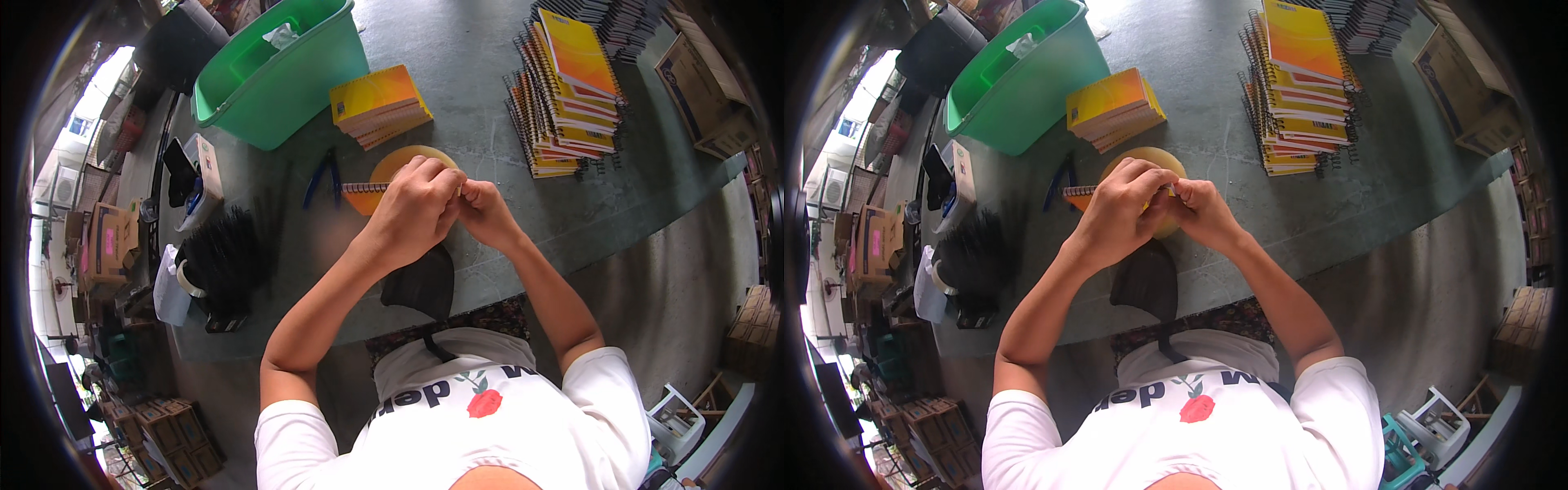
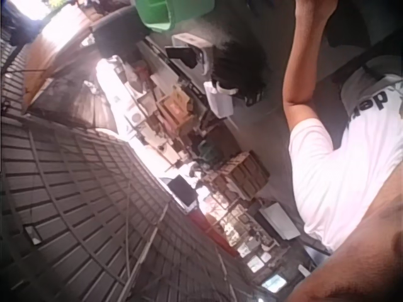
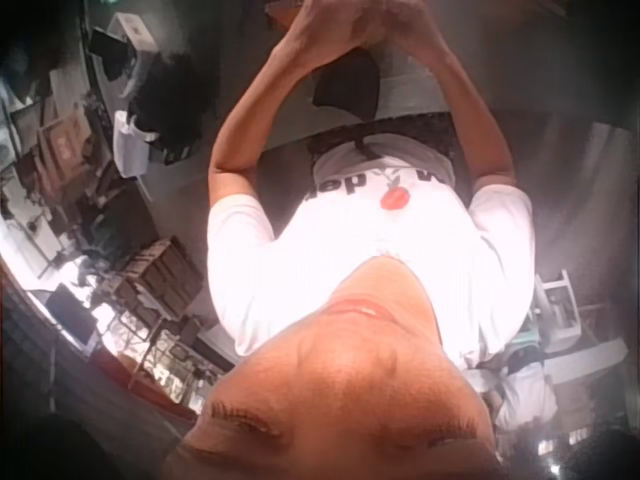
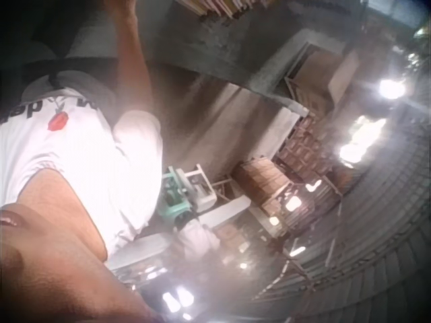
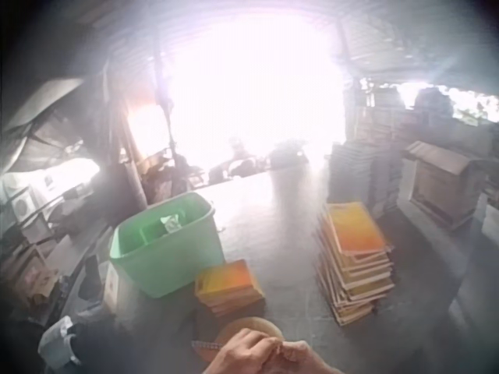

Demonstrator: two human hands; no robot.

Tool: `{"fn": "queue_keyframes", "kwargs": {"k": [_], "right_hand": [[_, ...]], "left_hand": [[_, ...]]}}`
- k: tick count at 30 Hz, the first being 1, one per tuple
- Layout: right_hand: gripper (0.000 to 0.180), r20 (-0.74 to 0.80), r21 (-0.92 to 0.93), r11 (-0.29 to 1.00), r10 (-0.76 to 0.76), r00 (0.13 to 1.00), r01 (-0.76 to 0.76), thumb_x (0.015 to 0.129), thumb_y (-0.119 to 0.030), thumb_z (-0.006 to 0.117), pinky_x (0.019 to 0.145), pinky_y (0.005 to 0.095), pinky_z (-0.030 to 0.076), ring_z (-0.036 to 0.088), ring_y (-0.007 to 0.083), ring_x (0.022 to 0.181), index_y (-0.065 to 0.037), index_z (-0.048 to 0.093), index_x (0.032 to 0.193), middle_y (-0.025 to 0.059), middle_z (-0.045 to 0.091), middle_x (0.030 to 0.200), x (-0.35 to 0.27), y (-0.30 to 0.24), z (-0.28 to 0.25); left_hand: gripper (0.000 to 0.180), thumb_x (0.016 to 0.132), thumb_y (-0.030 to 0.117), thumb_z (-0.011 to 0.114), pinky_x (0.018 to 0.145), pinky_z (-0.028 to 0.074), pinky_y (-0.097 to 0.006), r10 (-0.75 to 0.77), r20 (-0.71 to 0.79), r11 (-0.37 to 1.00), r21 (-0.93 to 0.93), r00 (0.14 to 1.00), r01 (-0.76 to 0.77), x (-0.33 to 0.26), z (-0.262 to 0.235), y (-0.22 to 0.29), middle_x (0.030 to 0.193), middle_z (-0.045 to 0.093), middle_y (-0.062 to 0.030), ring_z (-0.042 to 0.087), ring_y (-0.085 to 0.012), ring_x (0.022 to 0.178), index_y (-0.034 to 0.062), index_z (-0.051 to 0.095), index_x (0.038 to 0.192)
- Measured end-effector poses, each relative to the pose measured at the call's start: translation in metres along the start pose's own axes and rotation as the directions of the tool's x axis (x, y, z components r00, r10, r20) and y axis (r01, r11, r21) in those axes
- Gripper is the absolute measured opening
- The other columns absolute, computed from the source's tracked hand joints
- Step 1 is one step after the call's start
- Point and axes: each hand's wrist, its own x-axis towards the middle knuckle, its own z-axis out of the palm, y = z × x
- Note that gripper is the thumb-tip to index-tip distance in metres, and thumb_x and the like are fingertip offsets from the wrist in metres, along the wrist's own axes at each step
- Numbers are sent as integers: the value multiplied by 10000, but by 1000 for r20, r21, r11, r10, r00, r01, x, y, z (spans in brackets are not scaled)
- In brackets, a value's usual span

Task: The person inserts a spiral coil through the pre-punched holes of notebooks by hand and uses a small tool to secure the coil ends.

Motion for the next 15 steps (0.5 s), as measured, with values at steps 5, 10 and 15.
{"fn": "queue_keyframes", "kwargs": {"k": [5,10,15], "right_hand": [[243,-53,43,999,-19,998,21,860,37,539,667,260,482,532,53,738,-14,619,1083,40,649,801,0,-7,7],[388,-102,-379,857,-414,904,349,798,105,524,647,284,499,611,165,705,-45,608,1146,94,690,963,17,-86,-22],[272,-114,-951,262,-795,596,166,850,-32,553,716,366,528,667,247,903,-91,662,1092,134,661,1094,36,-186,-126]], "left_hand": [[226,649,-27,654,755,477,-404,-21,-64,1000,0,998,21,6,3,3,860,582,-126,553,-328,870,34,606,862],[299,756,124,735,888,456,-358,113,-344,975,217,932,-39,11,-33,7,1060,604,-116,567,-291,1009,83,649,1039],[207,815,140,710,897,442,-364,66,-612,944,294,788,149,-2,-88,-28,1023,634,-86,582,-271,982,88,667,1010]]}}
